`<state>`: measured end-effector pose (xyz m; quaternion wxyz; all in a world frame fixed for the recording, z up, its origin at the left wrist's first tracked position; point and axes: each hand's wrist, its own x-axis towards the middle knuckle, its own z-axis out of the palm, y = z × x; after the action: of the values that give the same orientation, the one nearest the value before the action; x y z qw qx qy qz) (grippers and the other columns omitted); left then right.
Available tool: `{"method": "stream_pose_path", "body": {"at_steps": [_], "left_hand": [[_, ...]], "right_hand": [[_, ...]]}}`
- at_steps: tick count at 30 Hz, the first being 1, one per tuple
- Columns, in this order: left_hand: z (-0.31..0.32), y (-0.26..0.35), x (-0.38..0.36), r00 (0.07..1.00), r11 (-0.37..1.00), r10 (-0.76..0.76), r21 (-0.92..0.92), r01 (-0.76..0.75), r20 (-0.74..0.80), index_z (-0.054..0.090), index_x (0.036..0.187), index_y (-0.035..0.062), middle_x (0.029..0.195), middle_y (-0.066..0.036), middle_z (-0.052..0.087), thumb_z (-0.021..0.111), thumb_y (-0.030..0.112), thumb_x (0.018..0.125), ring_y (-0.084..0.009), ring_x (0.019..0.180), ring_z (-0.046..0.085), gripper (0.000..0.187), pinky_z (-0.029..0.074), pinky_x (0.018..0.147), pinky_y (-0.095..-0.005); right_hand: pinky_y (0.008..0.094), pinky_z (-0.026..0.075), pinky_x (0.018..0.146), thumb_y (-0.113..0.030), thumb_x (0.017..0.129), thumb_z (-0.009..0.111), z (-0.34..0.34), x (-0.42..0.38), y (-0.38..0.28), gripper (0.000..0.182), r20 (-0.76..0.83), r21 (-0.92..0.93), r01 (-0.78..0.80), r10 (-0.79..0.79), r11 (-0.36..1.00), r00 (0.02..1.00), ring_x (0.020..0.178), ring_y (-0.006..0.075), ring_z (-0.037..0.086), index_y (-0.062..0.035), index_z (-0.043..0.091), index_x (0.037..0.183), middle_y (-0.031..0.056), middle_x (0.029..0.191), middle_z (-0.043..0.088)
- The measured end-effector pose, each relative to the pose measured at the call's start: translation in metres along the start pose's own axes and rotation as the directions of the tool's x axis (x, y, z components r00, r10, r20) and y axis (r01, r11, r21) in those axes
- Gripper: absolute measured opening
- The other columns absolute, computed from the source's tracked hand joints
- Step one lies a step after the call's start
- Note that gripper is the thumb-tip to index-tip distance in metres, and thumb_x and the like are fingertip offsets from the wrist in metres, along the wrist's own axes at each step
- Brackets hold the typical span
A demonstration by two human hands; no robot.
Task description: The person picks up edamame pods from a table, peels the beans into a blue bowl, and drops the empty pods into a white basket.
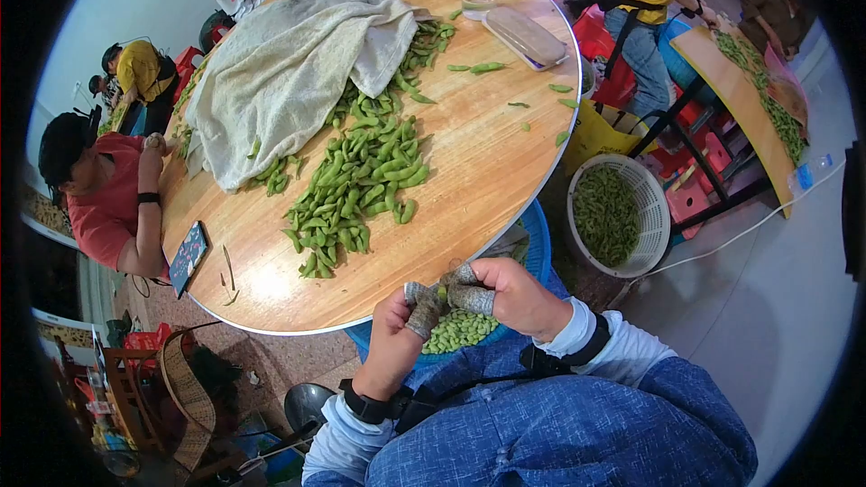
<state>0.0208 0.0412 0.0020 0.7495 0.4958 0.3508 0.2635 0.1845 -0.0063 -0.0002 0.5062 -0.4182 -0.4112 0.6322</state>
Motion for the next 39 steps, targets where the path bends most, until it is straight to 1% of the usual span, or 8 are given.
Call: {"method": "stream_pose_path", "body": {"at_steps": [18, 23, 26, 27, 29, 32, 35, 39], "left_hand": [[0.007, 0.0, -0.001, 0.998, 0.996, 0.062, 0.064, -0.06, -0.029, 0.054, 0.081, 0.006, 0.068, 0.006, 0.051, 0.057, 0.009, 0.079, -0.0019, 0.054, 0.04, 0.005, 0.028, 0.047, -0.016], [0.005, -0.004, 0.003, 0.996, 0.995, 0.08, 0.068, -0.078, -0.026, 0.055, 0.081, 0.0064, 0.068, 0.006, 0.051, 0.057, 0.009, 0.079, -0.0014, 0.054, 0.039, 0.004, 0.027, 0.046, -0.0158], [-0.003, -0.006, 0.004, 0.999, 0.994, 0.034, 0.106, -0.038, 0.038, 0.053, 0.085, -0.0001, 0.076, 0.002, 0.055, 0.051, 0.005, 0.084, -0.0049, 0.07, 0.046, 0.005, 0.04, 0.063, -0.0204], [-0.005, -0.012, 0.005, 0.996, 0.977, 0.081, 0.196, -0.088, 0.042, 0.053, 0.085, 0.0008, 0.074, 0.001, 0.055, 0.054, 0.005, 0.081, -0.0076, 0.066, 0.048, 0.006, 0.039, 0.059, -0.0219], [-0.011, -0.024, 0.009, 0.983, 0.911, 0.177, 0.37, -0.184, 0.055, 0.053, 0.086, 0.0026, 0.069, -0.001, 0.055, 0.059, 0.006, 0.075, -0.013, 0.057, 0.051, 0.014, 0.038, 0.05, -0.0249], [0.002, 0.001, 0.001, 0.967, 0.387, 0.24, 0.904, -0.179, 0.089, 0.051, 0.09, 0.0003, 0.073, -0.013, 0.058, 0.06, 0.001, 0.069, -0.0284, 0.066, 0.057, 0.024, 0.043, 0.057, -0.0321], [0.005, 0.007, 0.0, 0.945, 0.143, 0.253, 0.958, -0.248, 0.207, 0.05, 0.092, -0.0007, 0.077, -0.021, 0.056, 0.06, -0.003, 0.064, -0.0363, 0.073, 0.056, 0.029, 0.044, 0.061, -0.0348], [-0.001, -0.009, 0.005, 0.852, 0.244, 0.463, 0.889, -0.387, 0.244, 0.049, 0.092, -0.0004, 0.074, -0.018, 0.056, 0.057, -0.003, 0.068, -0.0339, 0.069, 0.056, 0.025, 0.043, 0.059, -0.034]], "right_hand": [[0.021, 0.041, 0.072, -0.002, 0.082, 0.051, -0.002, -0.002, 0.007, 0.016, 0.008, 0.101, -0.046, 0.045, 0.994, 0.999, 0.079, 0.0043, 0.049, 0.0017, 0.057, 0.096, -0.0009, 0.086, 0.058], [0.0207, 0.041, 0.073, -0.001, 0.081, 0.05, -0.001, 0.002, 0.013, 0.015, -0.03, 0.041, 0.015, -0.014, 0.999, 0.999, 0.08, 0.0051, 0.049, 0.0019, 0.057, 0.094, -0.0002, 0.086, 0.058], [0.0207, 0.041, 0.072, 0.0, 0.08, 0.05, -0.001, 0.004, 0.018, 0.014, -0.047, 0.049, 0.013, -0.011, 0.999, 0.999, 0.08, 0.0051, 0.049, 0.0017, 0.057, 0.093, -0.0004, 0.086, 0.057], [0.0206, 0.041, 0.072, 0.0, 0.08, 0.05, -0.001, 0.005, 0.019, 0.014, -0.052, 0.058, 0.009, -0.006, 0.998, 0.999, 0.08, 0.0051, 0.049, 0.0016, 0.057, 0.092, -0.0005, 0.085, 0.057], [0.0208, 0.041, 0.071, 0.0, 0.08, 0.05, -0.005, 0.005, 0.026, 0.014, -0.049, 0.07, -0.031, 0.035, 0.997, 0.998, 0.079, 0.0049, 0.048, 0.0014, 0.057, 0.092, -0.0008, 0.085, 0.057], [0.021, 0.041, 0.07, 0.0, 0.08, 0.051, -0.005, 0.005, 0.028, 0.013, -0.053, 0.087, -0.055, 0.06, 0.995, 0.997, 0.077, 0.0048, 0.048, 0.0011, 0.057, 0.091, -0.0014, 0.084, 0.057], [0.0213, 0.041, 0.07, -0.001, 0.08, 0.052, -0.004, 0.005, 0.026, 0.012, -0.058, 0.077, -0.026, 0.031, 0.997, 0.998, 0.077, 0.0047, 0.048, 0.001, 0.057, 0.091, -0.0015, 0.083, 0.056], [0.0219, 0.041, 0.07, -0.002, 0.081, 0.052, 0.0, 0.003, 0.021, 0.013, -0.075, 0.072, 0.078, -0.072, 0.994, 0.995, 0.077, 0.005, 0.049, 0.0015, 0.056, 0.092, -0.0008, 0.083, 0.057]]}}
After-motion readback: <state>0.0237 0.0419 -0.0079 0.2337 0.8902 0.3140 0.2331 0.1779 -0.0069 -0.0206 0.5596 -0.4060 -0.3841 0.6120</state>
